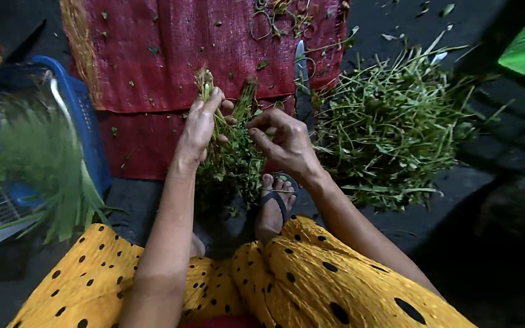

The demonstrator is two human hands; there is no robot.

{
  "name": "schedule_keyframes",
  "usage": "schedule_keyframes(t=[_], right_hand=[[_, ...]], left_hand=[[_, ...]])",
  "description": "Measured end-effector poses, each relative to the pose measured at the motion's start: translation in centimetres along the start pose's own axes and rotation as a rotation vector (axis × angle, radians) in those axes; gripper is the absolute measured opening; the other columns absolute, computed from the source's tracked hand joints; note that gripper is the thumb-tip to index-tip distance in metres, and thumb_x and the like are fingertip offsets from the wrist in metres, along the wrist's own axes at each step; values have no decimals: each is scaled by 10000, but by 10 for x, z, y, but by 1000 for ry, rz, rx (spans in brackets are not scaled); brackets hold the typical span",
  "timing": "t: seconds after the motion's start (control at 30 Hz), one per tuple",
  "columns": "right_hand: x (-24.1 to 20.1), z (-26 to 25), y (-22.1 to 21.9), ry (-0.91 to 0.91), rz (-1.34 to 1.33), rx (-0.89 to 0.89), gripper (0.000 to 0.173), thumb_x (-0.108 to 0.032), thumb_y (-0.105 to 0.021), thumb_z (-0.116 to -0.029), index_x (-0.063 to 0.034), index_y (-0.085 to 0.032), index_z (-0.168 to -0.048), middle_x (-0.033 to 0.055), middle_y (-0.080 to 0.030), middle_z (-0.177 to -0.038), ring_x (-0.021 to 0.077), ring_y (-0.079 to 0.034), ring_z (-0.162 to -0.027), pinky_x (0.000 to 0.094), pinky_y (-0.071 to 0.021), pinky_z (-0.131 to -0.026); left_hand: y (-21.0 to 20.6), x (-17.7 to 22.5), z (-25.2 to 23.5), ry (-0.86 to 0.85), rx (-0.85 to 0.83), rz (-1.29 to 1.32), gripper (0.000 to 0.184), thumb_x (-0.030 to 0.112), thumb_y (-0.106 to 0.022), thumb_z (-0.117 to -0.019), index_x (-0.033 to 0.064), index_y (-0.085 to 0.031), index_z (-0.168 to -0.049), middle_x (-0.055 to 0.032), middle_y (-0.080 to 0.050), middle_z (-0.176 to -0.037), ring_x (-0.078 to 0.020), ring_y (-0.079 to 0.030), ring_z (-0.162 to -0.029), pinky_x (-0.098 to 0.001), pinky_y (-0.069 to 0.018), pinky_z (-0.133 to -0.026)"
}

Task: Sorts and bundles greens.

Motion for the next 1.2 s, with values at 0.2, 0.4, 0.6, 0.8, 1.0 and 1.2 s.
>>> schedule_keyframes(t=[0.2,0.4,0.6,0.8,1.0,1.2], right_hand=[[16,-6,-11,-104,-268,-45,338,-83,-537,-930,-29,-643,-1246,82,-664,-1239,104,-659,-991,288,-569,-802],[14,-15,-27,-40,-234,-23,234,-184,-676,-970,-32,-712,-1145,77,-708,-1122,96,-680,-954,270,-575,-840],[12,-16,-26,24,-117,29,197,-193,-651,-997,-40,-750,-1071,67,-715,-990,80,-670,-849,260,-566,-789],[-1,-16,11,133,319,117,205,-144,-590,-1025,-22,-740,-1093,167,-724,-991,303,-705,-903,478,-569,-803],[36,-12,99,-103,658,219,306,-232,-497,-1076,-23,-698,-1176,253,-686,-1126,437,-655,-1077,582,-509,-916],[71,14,128,-414,528,190,578,-286,-559,-1030,29,-440,-1499,331,-420,-1513,488,-393,-1421,617,-326,-1159]], left_hand=[[4,-7,-5,60,-32,203,358,337,-303,-1132,137,-590,-1056,-43,-715,-1021,-144,-703,-785,-227,-498,-475],[-1,-10,-10,40,-42,235,326,303,-338,-1128,120,-598,-1059,-39,-710,-983,-133,-688,-772,-246,-546,-560],[2,-15,-10,80,-19,168,350,324,-307,-1134,126,-590,-1082,-49,-714,-976,-126,-686,-716,-212,-486,-467],[-9,-34,-16,84,-168,72,240,338,-429,-1111,129,-543,-1137,17,-577,-737,-37,-488,-501,-157,-369,-400],[-18,-35,-13,47,-389,91,140,232,-516,-1082,131,-573,-1004,82,-471,-649,9,-399,-488,-136,-339,-431],[-9,-35,-19,127,-413,573,303,289,-317,-1132,147,-529,-969,-1,-578,-750,-64,-555,-563,-165,-431,-433]])
Point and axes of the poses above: each hand's wrist, its own z-axis away from the middle knuckle, its own y-axis out of the back of the hand, x = y × z, the point moved 8 cm from there along -z, towards the middle knuckle
